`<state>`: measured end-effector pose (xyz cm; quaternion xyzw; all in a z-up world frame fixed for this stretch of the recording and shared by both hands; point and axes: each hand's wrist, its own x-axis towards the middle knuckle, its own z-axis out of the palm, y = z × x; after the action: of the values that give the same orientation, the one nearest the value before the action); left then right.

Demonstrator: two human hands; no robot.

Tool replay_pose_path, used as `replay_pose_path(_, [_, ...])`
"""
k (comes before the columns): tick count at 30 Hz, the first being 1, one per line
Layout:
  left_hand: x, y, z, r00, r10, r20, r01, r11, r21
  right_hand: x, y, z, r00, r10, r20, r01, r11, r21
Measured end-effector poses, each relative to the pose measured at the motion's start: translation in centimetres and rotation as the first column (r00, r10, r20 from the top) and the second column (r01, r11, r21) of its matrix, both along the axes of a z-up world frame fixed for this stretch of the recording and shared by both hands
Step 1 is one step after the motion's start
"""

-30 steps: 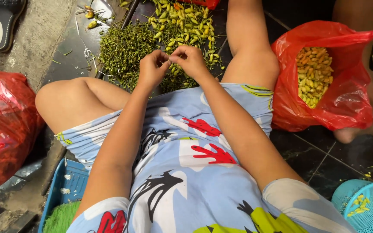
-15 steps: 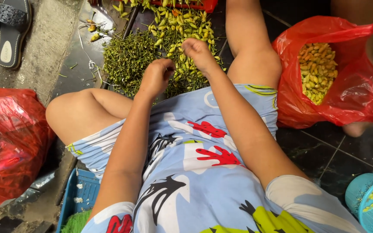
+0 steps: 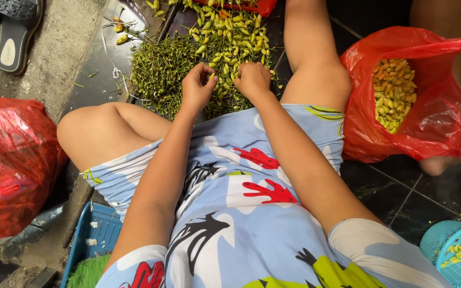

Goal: Plucking small green buds from stems and sorting them into a plastic bag while sitting on the floor.

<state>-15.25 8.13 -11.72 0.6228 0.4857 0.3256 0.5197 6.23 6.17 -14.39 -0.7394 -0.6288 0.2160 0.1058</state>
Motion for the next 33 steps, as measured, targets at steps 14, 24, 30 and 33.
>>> replay_pose_path(14, [0.7,0.3,-1.2,0.894,0.2,0.401,-0.039,0.926,-0.376,-3.5,-1.3,8.0,0.786,0.183,-0.591,0.093,0.91,0.405])
replay_pose_path(24, [1.4,-0.4,2.4,0.771,0.253,0.584,0.108,0.853,-0.512,-2.2,-0.2,4.9,0.518,0.0,-0.856,0.197,0.973,0.119])
replay_pose_path(30, [1.5,0.0,-0.1,0.763,0.304,0.57,0.048,0.853,-0.52,-3.0,-0.4,4.7,0.462,-0.047,-0.886,0.212,0.975,0.059])
replay_pose_path(33, [1.3,-0.3,0.6,0.767,0.29,0.572,0.048,0.864,-0.502,-2.4,-0.5,6.0,0.15,-0.199,-0.969,0.122,0.976,-0.181])
